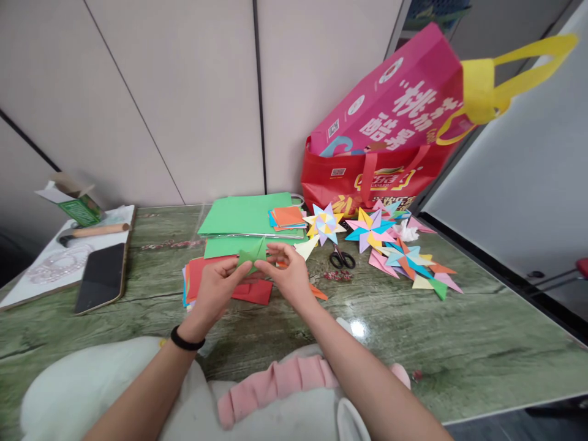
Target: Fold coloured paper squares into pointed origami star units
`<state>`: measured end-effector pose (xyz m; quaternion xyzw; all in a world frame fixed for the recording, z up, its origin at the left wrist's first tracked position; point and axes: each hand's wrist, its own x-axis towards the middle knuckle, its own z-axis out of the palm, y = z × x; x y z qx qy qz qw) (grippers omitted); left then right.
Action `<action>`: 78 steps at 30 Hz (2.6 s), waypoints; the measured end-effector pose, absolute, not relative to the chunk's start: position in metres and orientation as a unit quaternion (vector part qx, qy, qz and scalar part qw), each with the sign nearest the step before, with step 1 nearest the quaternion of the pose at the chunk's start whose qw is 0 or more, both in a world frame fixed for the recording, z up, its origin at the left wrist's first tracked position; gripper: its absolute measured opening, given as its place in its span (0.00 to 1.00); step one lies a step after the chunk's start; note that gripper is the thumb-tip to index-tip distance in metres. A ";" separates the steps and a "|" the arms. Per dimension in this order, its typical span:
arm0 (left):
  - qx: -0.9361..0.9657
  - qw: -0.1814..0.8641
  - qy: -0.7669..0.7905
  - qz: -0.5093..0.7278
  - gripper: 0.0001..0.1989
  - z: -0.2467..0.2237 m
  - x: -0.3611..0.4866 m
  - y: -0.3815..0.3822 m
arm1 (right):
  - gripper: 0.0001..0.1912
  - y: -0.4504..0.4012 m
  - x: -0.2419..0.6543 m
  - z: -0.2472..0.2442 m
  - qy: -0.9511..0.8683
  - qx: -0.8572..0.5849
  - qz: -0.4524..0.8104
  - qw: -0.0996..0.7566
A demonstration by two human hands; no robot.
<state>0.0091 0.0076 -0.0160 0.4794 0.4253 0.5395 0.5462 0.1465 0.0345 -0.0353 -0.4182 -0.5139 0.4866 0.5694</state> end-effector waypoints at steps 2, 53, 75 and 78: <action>0.483 0.541 0.434 0.534 0.12 -0.018 0.008 0.009 | 0.17 0.034 0.147 -0.034 -0.527 -0.421 0.476 0.564; 0.518 0.548 0.486 0.443 0.12 -0.006 0.003 0.006 | 0.11 0.041 0.162 -0.032 -0.664 -0.331 0.514 0.431; 0.471 0.646 0.404 0.445 0.29 -0.009 -0.007 0.011 | 0.13 0.044 0.163 -0.028 -0.639 -0.344 0.517 0.454; 0.525 0.597 0.408 0.449 0.32 -0.016 -0.007 0.015 | 0.17 0.043 0.161 -0.028 -0.648 -0.355 0.507 0.444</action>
